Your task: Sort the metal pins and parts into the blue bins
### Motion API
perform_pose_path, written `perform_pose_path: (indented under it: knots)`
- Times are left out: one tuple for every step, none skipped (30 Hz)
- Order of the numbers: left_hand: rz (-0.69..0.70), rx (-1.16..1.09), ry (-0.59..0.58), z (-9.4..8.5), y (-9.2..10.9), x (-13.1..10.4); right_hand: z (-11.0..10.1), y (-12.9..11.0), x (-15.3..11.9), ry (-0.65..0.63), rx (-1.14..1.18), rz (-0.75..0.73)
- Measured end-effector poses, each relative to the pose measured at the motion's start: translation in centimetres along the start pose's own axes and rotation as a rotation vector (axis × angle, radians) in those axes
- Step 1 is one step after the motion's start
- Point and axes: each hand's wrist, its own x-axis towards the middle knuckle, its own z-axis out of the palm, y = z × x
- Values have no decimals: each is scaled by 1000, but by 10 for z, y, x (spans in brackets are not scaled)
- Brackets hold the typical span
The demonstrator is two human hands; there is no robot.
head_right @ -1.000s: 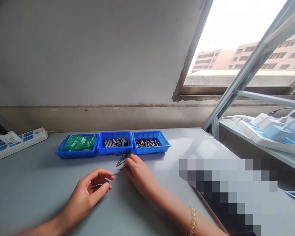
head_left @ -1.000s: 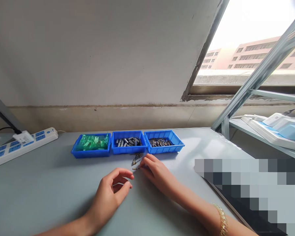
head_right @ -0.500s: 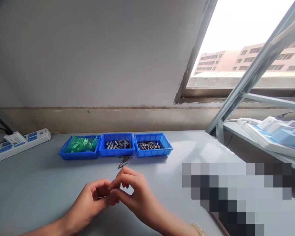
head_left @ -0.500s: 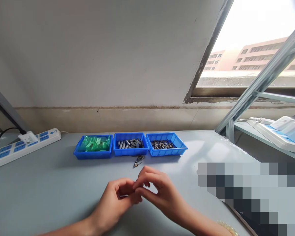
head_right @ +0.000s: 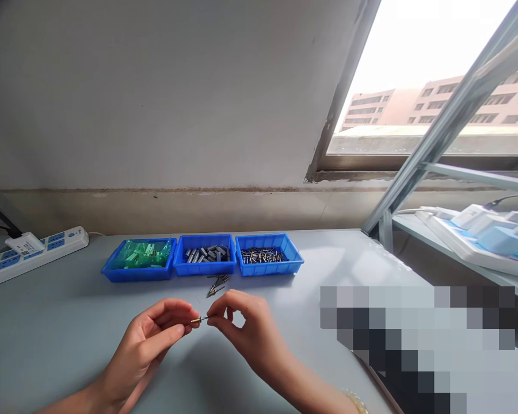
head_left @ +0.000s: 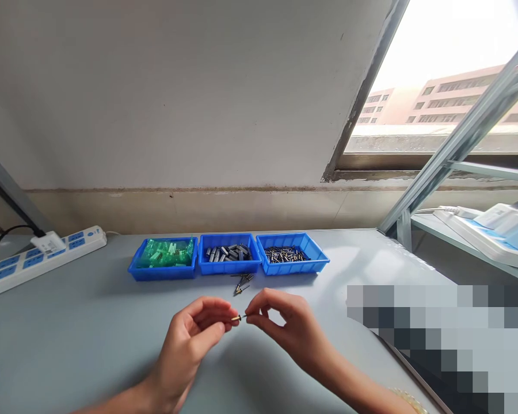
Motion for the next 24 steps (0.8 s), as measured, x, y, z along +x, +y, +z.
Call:
perform_pose_path:
  knots:
    - [15, 18, -29, -1, 0, 0, 3, 1, -1, -11, 10, 34]
    - [25, 34, -67, -1, 0, 0, 6, 2, -2, -35, 43, 70]
    - [31, 45, -109, -2, -1, 0, 9, 2, -3, -71, 99, 108]
    - [35, 52, -144, -3, -3, 0, 12, 2, -4, -112, 165, 146]
    - [39, 56, -169, -3, -5, 0, 13, 3, -4, -146, 224, 176]
    - [48, 58, -182, -4, -6, 0, 13, 3, -3, -159, 256, 191]
    - [58, 62, -186, -4, -8, 0, 11, 4, -1, -143, 250, 182]
    - [64, 69, -185, -5, -9, 0, 6, 6, 3, -93, 200, 146]
    - [69, 77, -182, -6, -10, 0, -1, 9, 7, -12, 111, 93]
    - [72, 82, -177, -6, -10, 0, -9, 13, 12, 89, 6, 29]
    - [71, 85, -173, -7, -11, -1, -18, 18, 17, 195, -108, -32]
    - [69, 87, -167, -7, -11, -1, -28, 23, 21, 296, -210, -69]
    - [65, 89, -162, -7, -11, -1, -36, 28, 26, 381, -292, -80]
    - [61, 91, -158, -7, -12, 0, -43, 33, 29, 440, -378, -84]
    - [56, 92, -154, -7, -11, 0, -48, 38, 31, 486, -466, -96]
    - [51, 92, -148, -6, -11, 0, -50, 41, 32, 510, -540, -116]
    - [44, 91, -139, -6, -10, 0, -49, 43, 32, 500, -596, -145]
    - [35, 89, -129, -4, -9, 1, -46, 43, 31, 451, -627, -182]
    - [25, 89, -118, -3, -8, 1, -41, 43, 29, 368, -637, -217]
    - [17, 89, -105, -2, -6, 1, -35, 42, 27, 259, -635, -240]
    - [11, 90, -93, -1, -5, 0, -28, 40, 25, 141, -631, -248]
    - [8, 92, -82, 0, -4, 0, -22, 38, 23, 33, -633, -241]
    - [6, 95, -76, 0, -3, 0, -16, 37, 21, -51, -643, -220]
    - [7, 99, -71, 0, -3, 0, -12, 35, 20, -108, -659, -193]
